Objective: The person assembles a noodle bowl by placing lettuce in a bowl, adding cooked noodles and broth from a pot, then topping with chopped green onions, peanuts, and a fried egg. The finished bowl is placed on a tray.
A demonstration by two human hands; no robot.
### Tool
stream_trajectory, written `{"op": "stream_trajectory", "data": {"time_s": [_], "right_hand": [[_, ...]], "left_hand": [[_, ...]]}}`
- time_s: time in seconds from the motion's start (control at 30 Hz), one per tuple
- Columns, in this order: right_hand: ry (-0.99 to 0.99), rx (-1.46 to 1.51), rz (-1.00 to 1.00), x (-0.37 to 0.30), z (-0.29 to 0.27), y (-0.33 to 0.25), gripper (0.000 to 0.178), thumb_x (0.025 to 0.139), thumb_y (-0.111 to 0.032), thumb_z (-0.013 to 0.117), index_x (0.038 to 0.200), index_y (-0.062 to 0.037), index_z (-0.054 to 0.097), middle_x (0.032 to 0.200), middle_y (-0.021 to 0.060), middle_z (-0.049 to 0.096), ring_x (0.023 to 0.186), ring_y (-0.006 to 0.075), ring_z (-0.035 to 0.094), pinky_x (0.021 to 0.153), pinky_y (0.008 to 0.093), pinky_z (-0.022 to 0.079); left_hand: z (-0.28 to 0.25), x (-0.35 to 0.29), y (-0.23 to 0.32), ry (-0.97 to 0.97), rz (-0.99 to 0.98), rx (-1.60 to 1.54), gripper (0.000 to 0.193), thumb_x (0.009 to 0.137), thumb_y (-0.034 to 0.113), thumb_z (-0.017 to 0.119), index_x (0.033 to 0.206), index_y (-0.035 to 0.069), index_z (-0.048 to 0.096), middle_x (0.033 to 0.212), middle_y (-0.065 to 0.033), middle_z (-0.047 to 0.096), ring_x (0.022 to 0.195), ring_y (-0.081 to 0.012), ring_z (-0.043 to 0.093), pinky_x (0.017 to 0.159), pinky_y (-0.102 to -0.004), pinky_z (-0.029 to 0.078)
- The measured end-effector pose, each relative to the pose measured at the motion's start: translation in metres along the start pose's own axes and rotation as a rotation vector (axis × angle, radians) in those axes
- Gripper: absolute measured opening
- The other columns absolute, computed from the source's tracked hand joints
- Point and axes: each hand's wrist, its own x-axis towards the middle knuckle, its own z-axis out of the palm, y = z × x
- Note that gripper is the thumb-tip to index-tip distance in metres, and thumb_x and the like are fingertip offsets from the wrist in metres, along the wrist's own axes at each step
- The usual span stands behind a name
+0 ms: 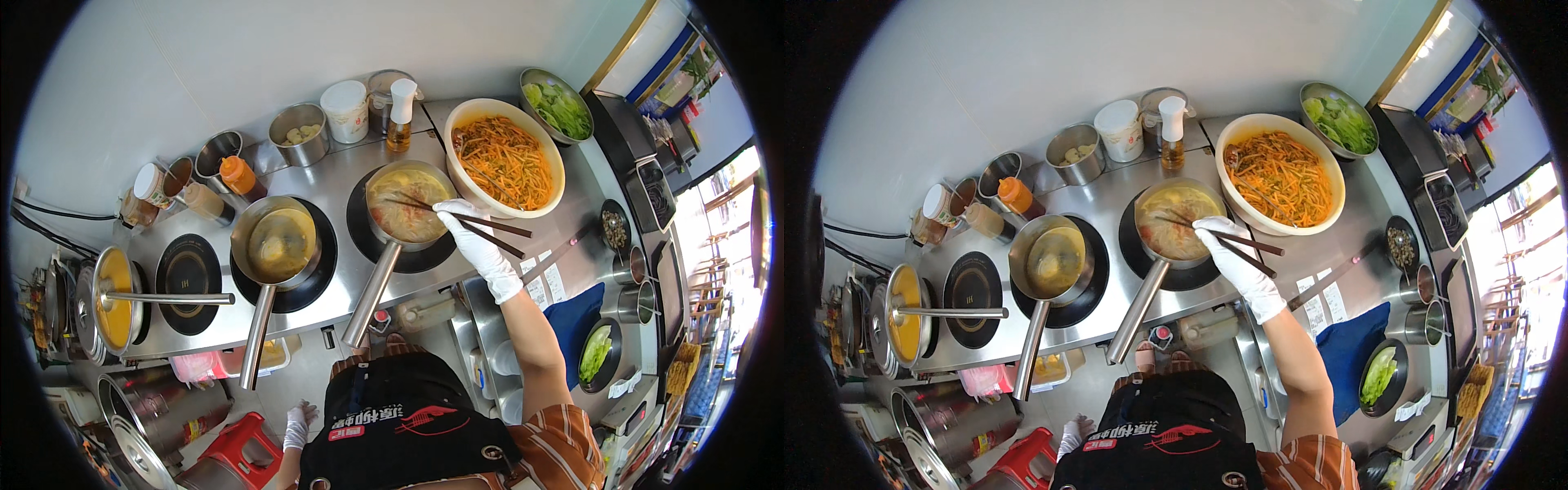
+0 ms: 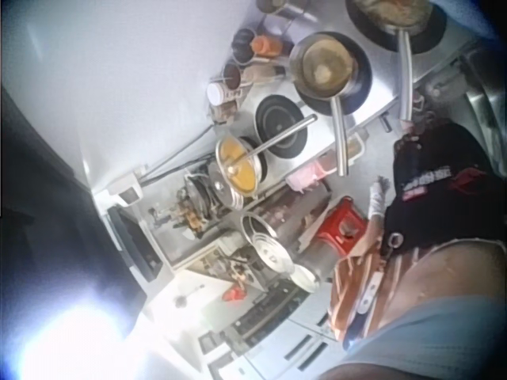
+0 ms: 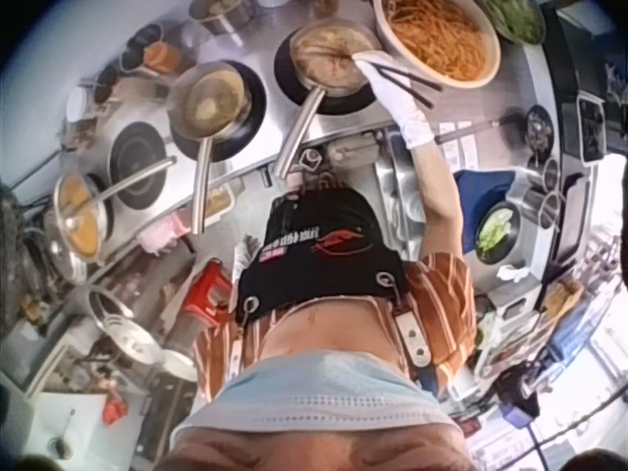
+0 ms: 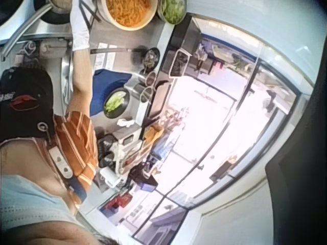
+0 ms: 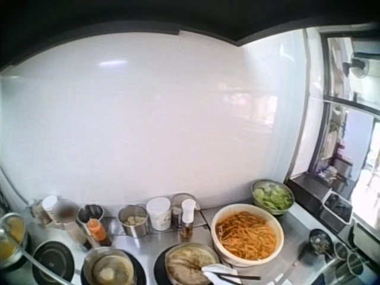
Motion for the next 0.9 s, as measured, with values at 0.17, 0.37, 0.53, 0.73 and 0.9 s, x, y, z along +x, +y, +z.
{"op": "stream_trajectory", "data": {"time_s": [0.17, 0.37, 0.53, 0.73, 0.9], "right_hand": [[0.088, -0.059, 0.029, -0.010, -0.031, 0.016, 0.011, 0.087, -0.003, 0.063, 0.096, 0.0006, 0.068, 0.093, 0.0087, 0.068, 0.087, 0.0163, 0.063, 0.083, 0.0275, 0.049], [0.007, 0.005, 0.073, -0.029, -0.055, -0.003, 0.009, 0.088, -0.004, 0.064, 0.094, 0.0011, 0.067, 0.092, 0.0079, 0.068, 0.086, 0.0158, 0.063, 0.081, 0.0282, 0.050], [-0.035, -0.012, 0.047, -0.020, -0.059, -0.020, 0.008, 0.089, -0.004, 0.063, 0.094, 0.0012, 0.067, 0.093, 0.0071, 0.068, 0.088, 0.0156, 0.064, 0.082, 0.0276, 0.050], [0.015, -0.023, 0.028, -0.018, -0.084, -0.040, 0.006, 0.087, -0.005, 0.064, 0.091, -0.0007, 0.066, 0.089, 0.0056, 0.066, 0.085, 0.0144, 0.061, 0.079, 0.0259, 0.047], [0.019, 0.003, 0.044, -0.029, -0.090, -0.045, 0.006, 0.087, -0.004, 0.064, 0.090, 0.0005, 0.065, 0.088, 0.0061, 0.066, 0.085, 0.0146, 0.061, 0.079, 0.0261, 0.047]], "left_hand": [[0.025, -0.002, -0.011, -0.031, 0.091, 0.015, 0.033, 0.092, 0.027, 0.053, 0.109, -0.001, 0.057, 0.093, -0.0205, 0.067, 0.066, -0.0281, 0.067, 0.058, -0.0368, 0.055], [0.040, -0.002, -0.012, 0.022, 0.114, 0.078, 0.032, 0.091, 0.024, 0.054, 0.109, -0.001, 0.057, 0.088, -0.0182, 0.067, 0.064, -0.0269, 0.066, 0.056, -0.0361, 0.054], [0.089, -0.051, 0.041, -0.107, 0.269, 0.030, 0.046, 0.091, 0.038, 0.056, 0.115, -0.002, 0.055, 0.094, -0.0159, 0.065, 0.081, -0.0268, 0.067, 0.064, -0.0386, 0.054], [0.194, -0.172, 0.163, -0.491, 0.640, -0.315, 0.062, 0.094, 0.050, 0.050, 0.131, 0.000, 0.047, 0.109, -0.0162, 0.061, 0.093, -0.0266, 0.064, 0.074, -0.0373, 0.054], [0.238, -0.214, 0.211, -0.325, 0.707, -0.022, 0.042, 0.093, 0.022, 0.060, 0.126, -0.004, 0.053, 0.092, -0.0089, 0.064, 0.068, -0.0132, 0.061, 0.053, -0.0231, 0.050]]}}
